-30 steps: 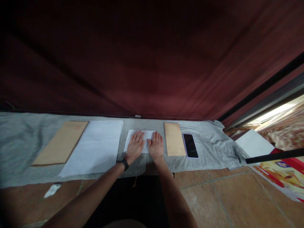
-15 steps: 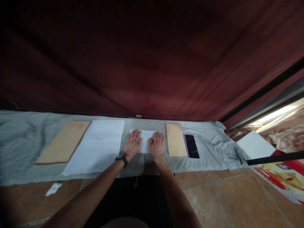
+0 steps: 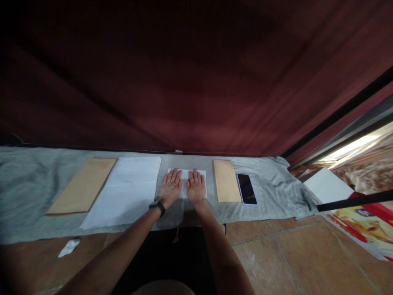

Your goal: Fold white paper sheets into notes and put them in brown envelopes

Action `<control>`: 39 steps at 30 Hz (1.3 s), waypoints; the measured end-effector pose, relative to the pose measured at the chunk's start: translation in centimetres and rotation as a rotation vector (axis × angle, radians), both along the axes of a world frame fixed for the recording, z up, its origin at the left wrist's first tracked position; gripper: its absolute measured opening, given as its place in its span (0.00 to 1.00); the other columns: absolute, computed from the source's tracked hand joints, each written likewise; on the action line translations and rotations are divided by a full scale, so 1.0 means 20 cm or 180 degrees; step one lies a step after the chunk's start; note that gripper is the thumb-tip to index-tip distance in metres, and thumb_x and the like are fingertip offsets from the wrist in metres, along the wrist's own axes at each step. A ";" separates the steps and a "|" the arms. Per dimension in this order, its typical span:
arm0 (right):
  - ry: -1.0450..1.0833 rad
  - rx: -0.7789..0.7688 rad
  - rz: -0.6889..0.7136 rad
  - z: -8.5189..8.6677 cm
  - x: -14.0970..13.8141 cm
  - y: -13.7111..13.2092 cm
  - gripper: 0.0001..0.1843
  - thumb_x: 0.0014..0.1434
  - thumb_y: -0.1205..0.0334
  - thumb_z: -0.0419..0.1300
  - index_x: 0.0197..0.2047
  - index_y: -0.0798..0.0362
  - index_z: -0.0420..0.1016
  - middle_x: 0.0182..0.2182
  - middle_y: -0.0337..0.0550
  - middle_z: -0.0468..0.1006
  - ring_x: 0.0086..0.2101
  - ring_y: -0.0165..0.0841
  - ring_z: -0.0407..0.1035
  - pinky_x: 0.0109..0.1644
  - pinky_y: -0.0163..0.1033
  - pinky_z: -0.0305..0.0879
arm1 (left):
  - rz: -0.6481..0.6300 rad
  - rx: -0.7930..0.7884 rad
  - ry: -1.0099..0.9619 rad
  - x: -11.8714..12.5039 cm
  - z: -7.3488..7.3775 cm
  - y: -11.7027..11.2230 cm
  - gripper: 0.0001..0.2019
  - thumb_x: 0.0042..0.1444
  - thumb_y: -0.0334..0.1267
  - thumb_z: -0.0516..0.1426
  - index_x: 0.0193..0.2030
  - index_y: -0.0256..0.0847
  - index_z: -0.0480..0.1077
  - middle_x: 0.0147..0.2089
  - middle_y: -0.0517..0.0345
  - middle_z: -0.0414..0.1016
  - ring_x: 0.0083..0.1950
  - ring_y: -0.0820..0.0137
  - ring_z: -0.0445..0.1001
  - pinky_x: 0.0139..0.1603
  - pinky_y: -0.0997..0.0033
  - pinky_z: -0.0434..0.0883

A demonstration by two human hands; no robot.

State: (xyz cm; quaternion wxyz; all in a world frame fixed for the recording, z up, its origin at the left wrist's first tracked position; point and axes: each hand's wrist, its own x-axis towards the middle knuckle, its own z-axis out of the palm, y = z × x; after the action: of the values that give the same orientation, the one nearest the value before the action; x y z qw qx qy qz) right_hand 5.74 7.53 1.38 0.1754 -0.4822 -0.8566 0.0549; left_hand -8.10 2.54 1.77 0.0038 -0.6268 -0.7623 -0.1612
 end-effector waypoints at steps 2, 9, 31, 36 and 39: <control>-0.0009 0.0035 -0.0079 -0.01 0.04 0.01 0.29 0.73 0.54 0.45 0.71 0.58 0.57 0.70 0.57 0.57 0.69 0.44 0.51 0.70 0.56 0.46 | 0.0032 -0.0008 -0.0011 0.00 0.00 0.00 0.28 0.68 0.41 0.42 0.73 0.36 0.55 0.75 0.47 0.55 0.77 0.60 0.48 0.75 0.51 0.47; -0.0050 0.0204 -0.0261 -0.02 0.14 0.00 0.30 0.72 0.54 0.45 0.71 0.61 0.57 0.69 0.60 0.58 0.68 0.45 0.52 0.69 0.56 0.48 | 0.0158 0.0041 -0.0021 -0.01 0.00 -0.04 0.29 0.68 0.42 0.42 0.73 0.33 0.53 0.74 0.45 0.55 0.76 0.60 0.49 0.75 0.53 0.49; -0.0186 0.0264 0.0489 -0.01 0.24 -0.38 0.27 0.72 0.56 0.46 0.71 0.53 0.58 0.70 0.48 0.58 0.68 0.41 0.53 0.71 0.51 0.49 | -0.0699 -0.0089 0.0212 0.15 0.07 -0.45 0.24 0.69 0.43 0.45 0.70 0.50 0.61 0.74 0.60 0.56 0.76 0.60 0.50 0.75 0.45 0.48; -0.0190 0.0335 0.0418 -0.01 0.31 -0.40 0.30 0.72 0.53 0.47 0.73 0.57 0.54 0.70 0.53 0.59 0.67 0.43 0.55 0.69 0.51 0.52 | -0.0646 -0.0034 0.0242 0.12 0.08 -0.51 0.27 0.69 0.44 0.45 0.71 0.38 0.59 0.74 0.49 0.55 0.76 0.60 0.51 0.74 0.51 0.52; -0.0135 0.0420 0.0286 -0.02 0.37 -0.41 0.32 0.72 0.52 0.46 0.73 0.61 0.53 0.69 0.57 0.59 0.67 0.45 0.56 0.69 0.52 0.52 | -0.0503 0.0005 0.0226 0.11 0.07 -0.55 0.29 0.68 0.45 0.45 0.71 0.31 0.58 0.74 0.43 0.56 0.76 0.59 0.51 0.74 0.54 0.54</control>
State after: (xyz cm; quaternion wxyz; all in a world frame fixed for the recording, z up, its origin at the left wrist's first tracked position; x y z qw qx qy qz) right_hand 13.20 -0.66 0.95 0.1859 -0.4317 -0.8826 -0.0041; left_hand -5.86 -8.44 3.11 0.0185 -0.6903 -0.7097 -0.1393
